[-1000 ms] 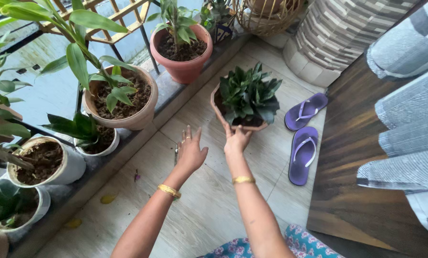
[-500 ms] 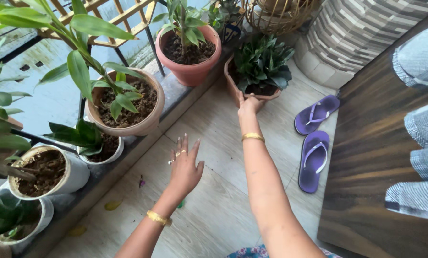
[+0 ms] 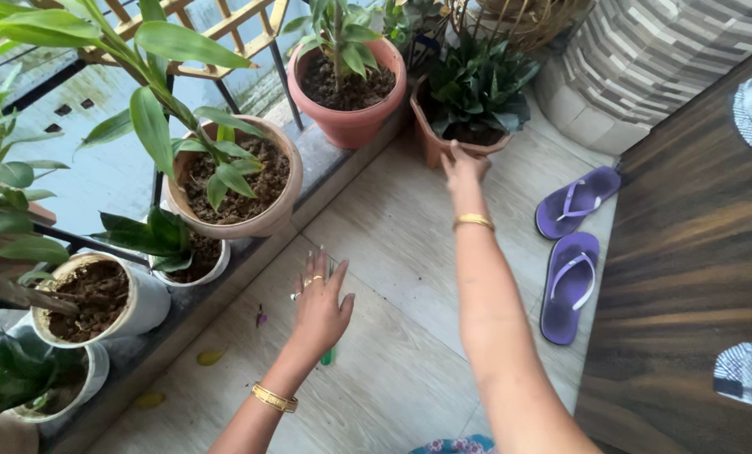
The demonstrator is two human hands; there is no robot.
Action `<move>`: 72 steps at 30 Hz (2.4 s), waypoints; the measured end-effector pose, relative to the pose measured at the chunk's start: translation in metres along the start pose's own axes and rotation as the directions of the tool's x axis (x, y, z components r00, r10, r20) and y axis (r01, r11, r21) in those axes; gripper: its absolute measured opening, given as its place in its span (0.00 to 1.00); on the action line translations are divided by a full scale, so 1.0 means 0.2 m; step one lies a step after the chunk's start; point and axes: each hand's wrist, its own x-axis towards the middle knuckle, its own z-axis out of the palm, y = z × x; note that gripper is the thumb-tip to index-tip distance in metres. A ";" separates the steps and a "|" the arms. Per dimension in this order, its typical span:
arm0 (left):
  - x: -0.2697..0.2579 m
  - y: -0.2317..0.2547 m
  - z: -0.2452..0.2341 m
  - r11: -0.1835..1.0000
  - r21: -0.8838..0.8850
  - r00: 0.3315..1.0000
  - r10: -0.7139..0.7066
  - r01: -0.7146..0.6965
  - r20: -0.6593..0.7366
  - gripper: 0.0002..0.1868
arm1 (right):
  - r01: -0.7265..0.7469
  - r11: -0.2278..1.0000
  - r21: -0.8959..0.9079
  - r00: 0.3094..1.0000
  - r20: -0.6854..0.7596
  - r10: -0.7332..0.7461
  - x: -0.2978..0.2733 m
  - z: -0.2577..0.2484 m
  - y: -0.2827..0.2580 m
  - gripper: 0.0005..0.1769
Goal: The person uses a small tool to prune or loosen soil in several potted plants on a balcony, moving the pots and arranging the foliage by hand.
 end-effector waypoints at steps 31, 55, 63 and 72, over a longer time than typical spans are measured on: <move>-0.15 -0.14 -0.14 0.982 0.169 0.997 -0.083 0.080 0.008 0.33 | 0.066 0.965 -0.253 0.985 -0.136 -0.102 -0.20 0.01 -0.18 0.46; -0.28 -0.01 -0.30 0.928 0.370 0.998 -0.052 0.055 -0.016 0.22 | 0.850 -0.186 -0.492 0.484 0.592 0.645 -1.72 -0.11 0.81 0.24; -0.33 0.00 -0.40 0.931 0.362 0.999 -0.054 0.049 0.003 0.21 | 0.801 -0.198 -0.565 0.564 0.601 0.567 -1.68 -0.27 0.96 0.27; -0.37 0.02 -0.54 0.933 0.334 0.976 -0.184 0.137 0.113 0.21 | 0.839 -0.103 -0.534 0.511 0.709 0.486 -1.74 -0.14 0.88 0.28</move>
